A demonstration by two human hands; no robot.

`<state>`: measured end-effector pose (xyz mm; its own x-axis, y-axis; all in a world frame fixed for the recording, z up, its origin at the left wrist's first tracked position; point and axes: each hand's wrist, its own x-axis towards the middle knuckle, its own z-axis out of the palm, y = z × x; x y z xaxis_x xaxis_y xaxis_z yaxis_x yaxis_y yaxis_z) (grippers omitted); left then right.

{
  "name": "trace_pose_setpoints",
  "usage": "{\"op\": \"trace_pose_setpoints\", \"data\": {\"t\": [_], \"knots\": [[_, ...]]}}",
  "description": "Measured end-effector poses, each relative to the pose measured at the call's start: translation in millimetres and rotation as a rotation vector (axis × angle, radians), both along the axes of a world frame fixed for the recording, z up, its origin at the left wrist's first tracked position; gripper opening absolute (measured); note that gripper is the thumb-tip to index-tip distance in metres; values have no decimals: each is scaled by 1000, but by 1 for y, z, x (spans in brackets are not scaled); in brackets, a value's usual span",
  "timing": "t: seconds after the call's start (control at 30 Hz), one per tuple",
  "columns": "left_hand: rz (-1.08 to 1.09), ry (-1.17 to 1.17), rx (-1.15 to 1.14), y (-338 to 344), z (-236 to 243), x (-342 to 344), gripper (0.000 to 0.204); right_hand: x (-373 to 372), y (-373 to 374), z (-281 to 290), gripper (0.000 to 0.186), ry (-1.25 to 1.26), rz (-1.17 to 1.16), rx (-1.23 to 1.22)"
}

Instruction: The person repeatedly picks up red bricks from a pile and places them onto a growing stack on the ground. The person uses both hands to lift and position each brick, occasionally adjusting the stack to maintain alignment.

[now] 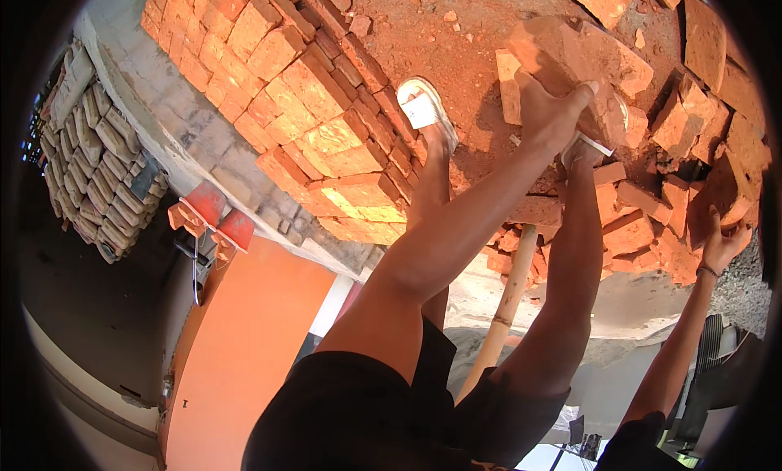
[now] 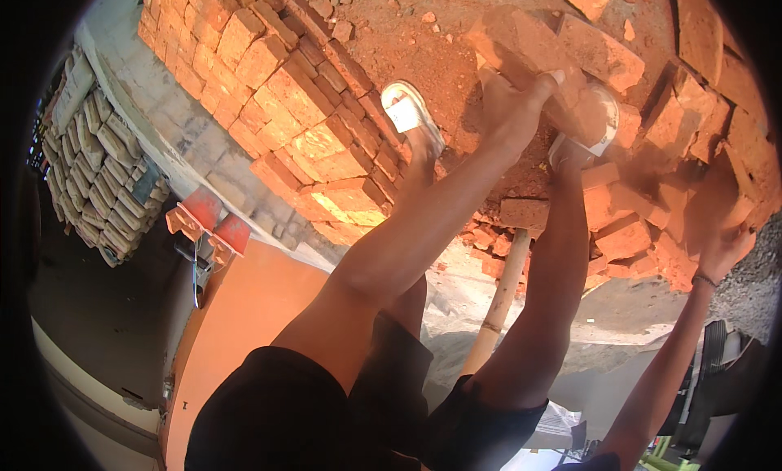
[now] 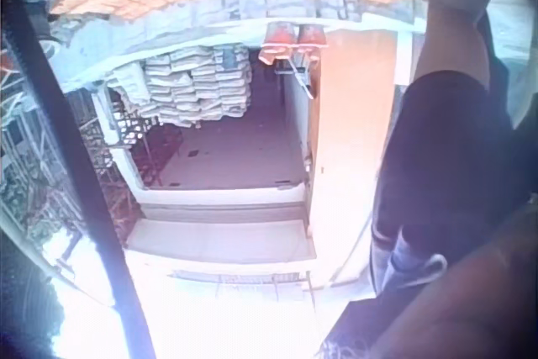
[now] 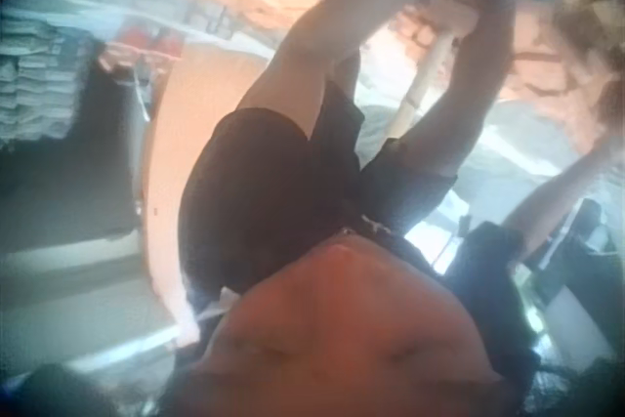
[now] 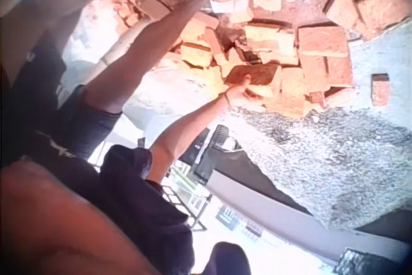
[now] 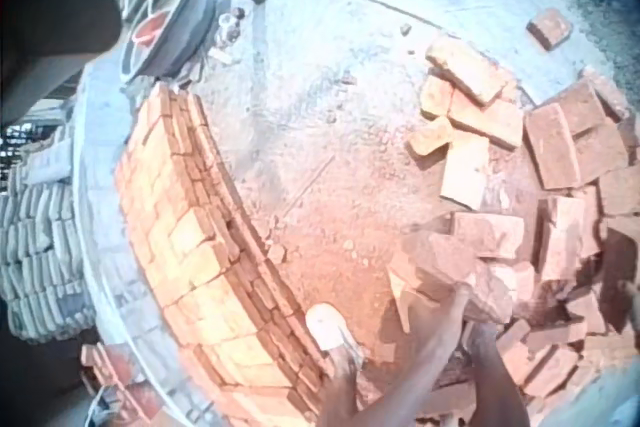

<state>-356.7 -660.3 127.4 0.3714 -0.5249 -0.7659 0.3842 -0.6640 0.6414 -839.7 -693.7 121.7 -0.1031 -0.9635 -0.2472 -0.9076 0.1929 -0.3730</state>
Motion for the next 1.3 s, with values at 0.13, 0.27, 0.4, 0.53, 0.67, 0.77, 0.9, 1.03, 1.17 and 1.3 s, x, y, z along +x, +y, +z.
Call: {"op": "trace_pose_setpoints", "data": {"t": [0.13, 0.27, 0.4, 0.53, 0.67, 0.77, 0.9, 1.03, 1.17, 1.3], "knots": [[207, -91, 543, 118, 40, 130, 69, 110, 22, 64, 64, 130, 123, 166], [464, -269, 190, 237, 70, 257, 73, 297, 49, 98, 60, -232, 236, 308], [464, -190, 671, 338, 97, 386, 93, 499, 68, 119, 53, -449, 380, 543], [650, 86, 830, 423, 103, 478, 89, 687, 107, 122, 53, -602, 570, 584], [788, 206, 845, 475, 65, 512, 96, 817, 161, 126, 62, -724, 721, 654], [871, -222, 1062, 495, 31, 522, 102, 872, 192, 123, 59, -725, 875, 666], [105, -783, 907, 497, 34, 497, 110, 915, 220, 104, 55, -703, 963, 737], [-414, -797, 592, 465, 23, 460, 100, 948, 237, 74, 45, -642, 838, 920], [-477, -984, 749, 478, -16, 443, 82, 988, 256, 48, 38, -522, 804, 967], [-366, -1036, 690, 512, -26, 442, 69, 1032, 292, 28, 39, -564, 944, 1101]]}}
